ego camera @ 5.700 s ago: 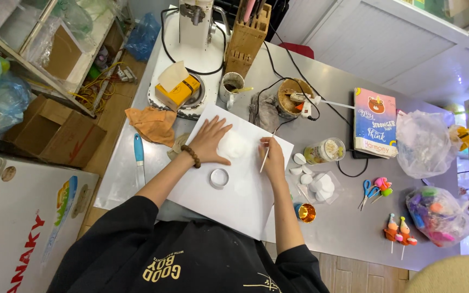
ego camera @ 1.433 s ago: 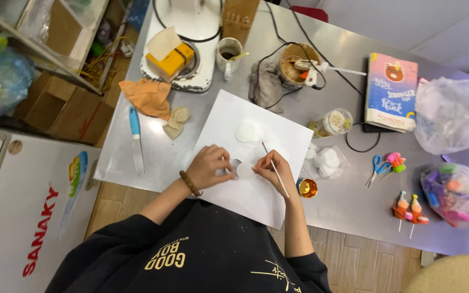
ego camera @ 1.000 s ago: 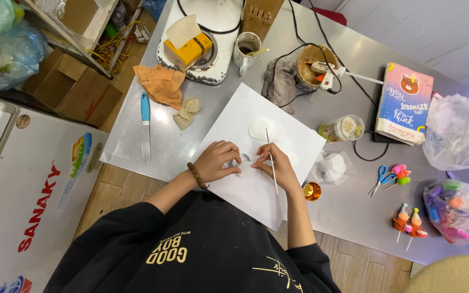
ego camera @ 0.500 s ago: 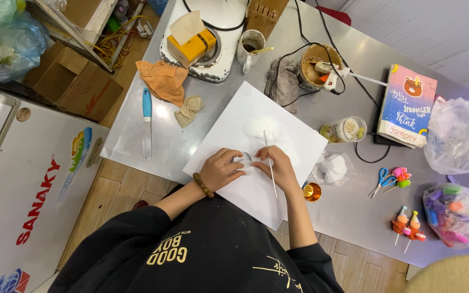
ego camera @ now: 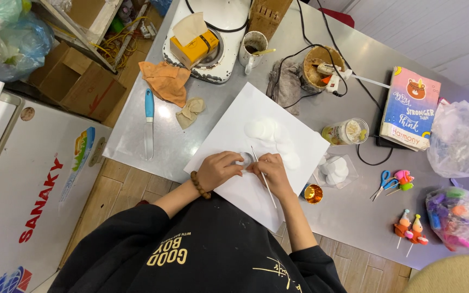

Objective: Decorating small white fondant circles with gold luster dust using a brush.

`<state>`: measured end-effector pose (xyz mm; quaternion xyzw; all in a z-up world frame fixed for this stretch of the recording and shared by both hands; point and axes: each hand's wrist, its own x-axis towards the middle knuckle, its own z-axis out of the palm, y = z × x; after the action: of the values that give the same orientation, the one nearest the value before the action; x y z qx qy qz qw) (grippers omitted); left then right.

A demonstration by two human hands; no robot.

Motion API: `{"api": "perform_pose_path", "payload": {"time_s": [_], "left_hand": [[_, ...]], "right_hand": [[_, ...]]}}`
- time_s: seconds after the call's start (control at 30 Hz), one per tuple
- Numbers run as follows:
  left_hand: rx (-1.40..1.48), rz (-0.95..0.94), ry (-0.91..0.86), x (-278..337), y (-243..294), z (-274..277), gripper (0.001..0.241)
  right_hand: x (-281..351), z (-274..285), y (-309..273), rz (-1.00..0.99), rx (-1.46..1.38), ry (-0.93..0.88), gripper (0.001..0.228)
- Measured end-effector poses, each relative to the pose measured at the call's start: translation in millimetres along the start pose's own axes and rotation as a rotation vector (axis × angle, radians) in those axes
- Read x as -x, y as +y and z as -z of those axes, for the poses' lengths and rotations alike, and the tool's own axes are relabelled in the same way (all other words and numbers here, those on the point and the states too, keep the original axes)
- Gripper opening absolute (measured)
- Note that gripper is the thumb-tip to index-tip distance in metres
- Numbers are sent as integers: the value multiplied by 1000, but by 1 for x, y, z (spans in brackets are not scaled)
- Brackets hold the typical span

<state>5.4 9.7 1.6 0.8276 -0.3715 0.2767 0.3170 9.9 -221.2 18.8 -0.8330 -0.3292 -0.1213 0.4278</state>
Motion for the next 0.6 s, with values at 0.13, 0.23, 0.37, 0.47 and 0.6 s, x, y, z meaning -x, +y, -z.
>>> {"api": "perform_pose_path", "payload": {"time_s": [0.13,0.23,0.37,0.47,0.6], "left_hand": [[-8,-26,-5,-9,0,2,12],[-13,-41,-24,-15,0,4,16],[23,-46,-80,-14,-4,3,17],[63,-38,-116,-16,-13,4,15],[125,-46,-217,-27,-16,18,7]], "right_hand": [[-3,1,-2,4,7,-14,28],[-5,3,-5,-13,-8,-22,27],[-2,0,-2,-36,-35,-17,26],[0,-4,3,-56,-45,2,26],[1,-5,-2,-108,-80,29,23]]}}
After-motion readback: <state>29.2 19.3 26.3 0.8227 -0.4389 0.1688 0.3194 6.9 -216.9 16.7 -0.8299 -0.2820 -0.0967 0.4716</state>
